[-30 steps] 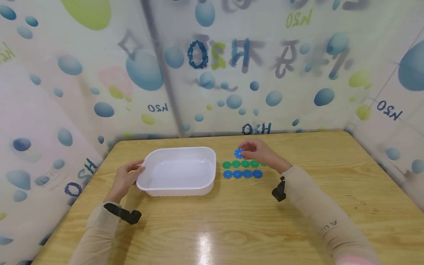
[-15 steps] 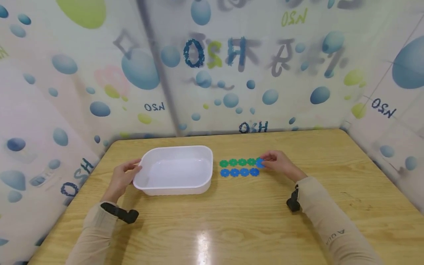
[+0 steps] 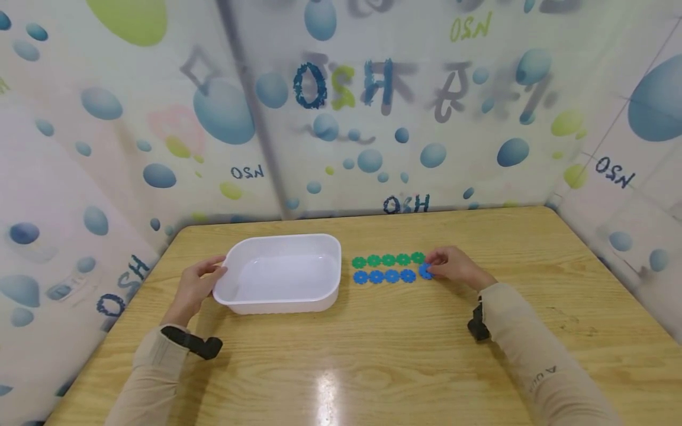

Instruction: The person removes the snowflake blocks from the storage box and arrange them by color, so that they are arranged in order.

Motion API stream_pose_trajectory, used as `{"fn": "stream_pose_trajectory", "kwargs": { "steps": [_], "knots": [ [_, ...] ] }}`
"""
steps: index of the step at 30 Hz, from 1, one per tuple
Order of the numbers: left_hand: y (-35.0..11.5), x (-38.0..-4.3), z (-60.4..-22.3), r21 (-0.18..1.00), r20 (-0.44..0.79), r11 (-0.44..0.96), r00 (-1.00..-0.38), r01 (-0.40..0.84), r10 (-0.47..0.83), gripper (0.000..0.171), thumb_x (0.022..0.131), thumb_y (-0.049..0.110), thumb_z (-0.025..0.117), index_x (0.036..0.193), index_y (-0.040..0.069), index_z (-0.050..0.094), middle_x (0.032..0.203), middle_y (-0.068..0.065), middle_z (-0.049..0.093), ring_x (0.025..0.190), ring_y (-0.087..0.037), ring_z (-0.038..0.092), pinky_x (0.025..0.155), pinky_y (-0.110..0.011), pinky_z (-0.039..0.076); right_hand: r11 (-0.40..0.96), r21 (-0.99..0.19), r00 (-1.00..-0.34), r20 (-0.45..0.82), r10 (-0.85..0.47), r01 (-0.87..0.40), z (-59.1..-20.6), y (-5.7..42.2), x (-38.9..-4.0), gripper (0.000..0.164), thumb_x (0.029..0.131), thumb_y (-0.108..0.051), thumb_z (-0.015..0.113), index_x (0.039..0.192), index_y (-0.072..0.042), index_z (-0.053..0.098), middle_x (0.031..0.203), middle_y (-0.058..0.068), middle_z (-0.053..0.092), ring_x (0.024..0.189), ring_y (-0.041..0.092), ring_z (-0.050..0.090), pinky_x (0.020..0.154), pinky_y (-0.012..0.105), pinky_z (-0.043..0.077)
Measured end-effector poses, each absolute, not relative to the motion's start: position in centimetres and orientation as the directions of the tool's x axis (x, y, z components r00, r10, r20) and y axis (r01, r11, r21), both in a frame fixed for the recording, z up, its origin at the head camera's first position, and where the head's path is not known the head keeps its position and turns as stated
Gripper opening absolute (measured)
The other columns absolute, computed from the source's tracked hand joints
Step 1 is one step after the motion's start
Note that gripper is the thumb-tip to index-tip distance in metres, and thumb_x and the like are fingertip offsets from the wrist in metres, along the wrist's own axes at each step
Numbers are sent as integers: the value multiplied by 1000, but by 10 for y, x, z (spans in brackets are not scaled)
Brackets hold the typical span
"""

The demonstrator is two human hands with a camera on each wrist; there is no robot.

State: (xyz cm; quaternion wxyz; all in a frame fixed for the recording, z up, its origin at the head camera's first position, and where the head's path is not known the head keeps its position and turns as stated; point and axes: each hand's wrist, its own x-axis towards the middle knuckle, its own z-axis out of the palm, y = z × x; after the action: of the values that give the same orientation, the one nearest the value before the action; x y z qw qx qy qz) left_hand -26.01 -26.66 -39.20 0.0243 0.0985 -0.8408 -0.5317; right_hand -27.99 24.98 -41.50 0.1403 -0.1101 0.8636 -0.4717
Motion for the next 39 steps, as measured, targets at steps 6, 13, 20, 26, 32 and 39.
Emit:
{"fn": "stream_pose_trajectory", "kwargs": {
  "steps": [6, 13, 20, 26, 32, 39],
  "knots": [
    [-266, -260, -392, 900, -68, 412, -979, -143, -192, 38, 88, 10, 53, 125, 1, 48, 104, -16, 47, 59, -5, 51, 45, -23, 47, 575, -815, -934, -155, -322, -64, -413, 247, -280, 21, 85, -2, 56, 102, 11, 53, 88, 13, 56, 76, 17, 56, 66, 29, 50],
    [-265, -260, -391, 897, -64, 420, -979, -141, -192, 38, 88, 11, 53, 125, 1, 48, 103, -16, 47, 60, -6, 51, 47, -24, 48, 599, -798, -931, -173, -320, -58, -412, 246, -283, 20, 85, -4, 56, 101, 9, 54, 89, 11, 56, 79, 19, 56, 67, 30, 50],
    [-265, -260, -390, 900, -67, 413, -979, -142, -191, 38, 88, 10, 53, 125, 1, 48, 103, -15, 46, 61, -6, 51, 47, -23, 47, 587, -808, -930, -174, -325, -54, -414, 246, -284, 19, 85, -2, 56, 100, 10, 54, 89, 12, 57, 80, 19, 57, 68, 30, 50],
    [-265, -259, -390, 905, -73, 400, -978, -146, -193, 38, 88, 9, 52, 125, 1, 47, 103, -15, 45, 60, -6, 52, 47, -23, 48, 580, -813, -928, -177, -327, -49, -416, 247, -285, 19, 85, -2, 55, 101, 10, 53, 90, 11, 57, 81, 19, 57, 69, 30, 50],
    [-265, -259, -389, 909, -74, 391, -979, -144, -190, 39, 88, 9, 52, 125, 1, 47, 102, -15, 45, 60, -6, 52, 47, -24, 48, 579, -813, -929, -174, -327, -52, -416, 248, -285, 21, 86, -4, 55, 101, 9, 54, 89, 11, 57, 81, 19, 57, 68, 30, 50],
    [-265, -259, -390, 906, -77, 395, -978, -150, -196, 39, 88, 10, 52, 126, 1, 47, 103, -16, 46, 61, -7, 53, 48, -24, 48, 588, -807, -932, -169, -319, -54, -416, 247, -284, 21, 85, -5, 56, 101, 9, 54, 89, 11, 58, 79, 19, 58, 68, 30, 51]
  ]
}}
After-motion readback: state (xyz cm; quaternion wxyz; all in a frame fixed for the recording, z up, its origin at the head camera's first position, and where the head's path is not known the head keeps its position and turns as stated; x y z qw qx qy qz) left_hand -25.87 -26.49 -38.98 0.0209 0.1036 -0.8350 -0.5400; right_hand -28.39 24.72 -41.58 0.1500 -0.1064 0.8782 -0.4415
